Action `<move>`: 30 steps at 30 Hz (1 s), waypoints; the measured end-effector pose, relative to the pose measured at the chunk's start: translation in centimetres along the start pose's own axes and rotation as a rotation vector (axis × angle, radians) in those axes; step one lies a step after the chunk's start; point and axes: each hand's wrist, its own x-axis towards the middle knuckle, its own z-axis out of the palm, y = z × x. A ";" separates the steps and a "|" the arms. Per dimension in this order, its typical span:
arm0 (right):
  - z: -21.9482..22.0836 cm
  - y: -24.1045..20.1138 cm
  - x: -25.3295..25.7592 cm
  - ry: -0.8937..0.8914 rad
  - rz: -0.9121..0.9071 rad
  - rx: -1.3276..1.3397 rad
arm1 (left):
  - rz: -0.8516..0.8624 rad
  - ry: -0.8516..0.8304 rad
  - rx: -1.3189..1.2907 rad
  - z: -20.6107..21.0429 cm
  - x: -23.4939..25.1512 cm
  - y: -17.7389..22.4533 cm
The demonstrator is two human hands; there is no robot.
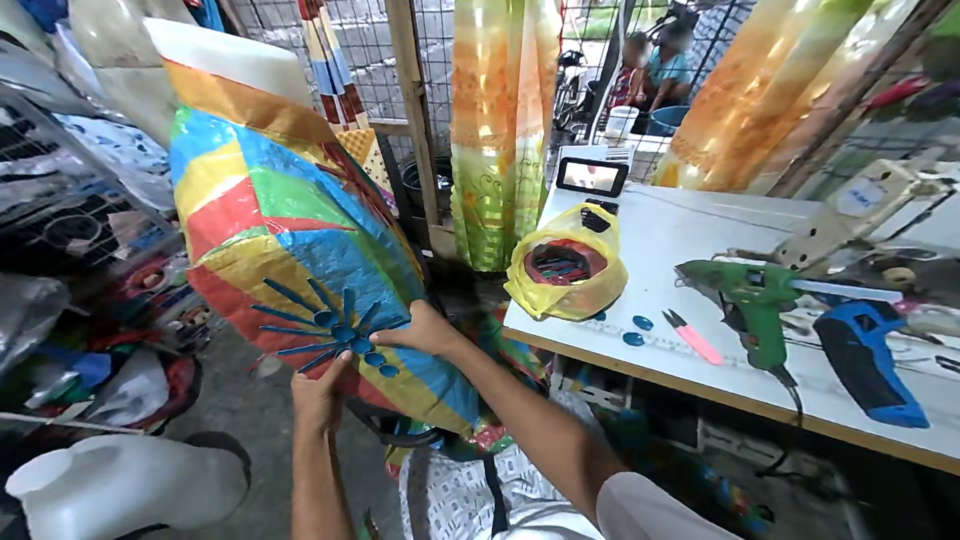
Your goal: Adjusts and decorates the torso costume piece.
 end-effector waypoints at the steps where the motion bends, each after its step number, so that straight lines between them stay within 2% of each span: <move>1: 0.1 0.2 0.1 0.003 0.002 0.019 | -0.007 0.002 0.009 0.0 -0.1 0.1; 13: 1.1 0.6 -0.3 0.104 0.014 0.021 | -0.033 0.073 0.014 1.1 -0.5 0.6; 17: 1.2 1.2 -0.4 0.139 -0.035 0.007 | -0.034 0.073 0.001 1.0 -0.5 0.3; 30: 1.1 1.1 -0.1 0.160 -0.029 0.037 | -0.072 0.078 -0.039 1.1 -0.4 0.4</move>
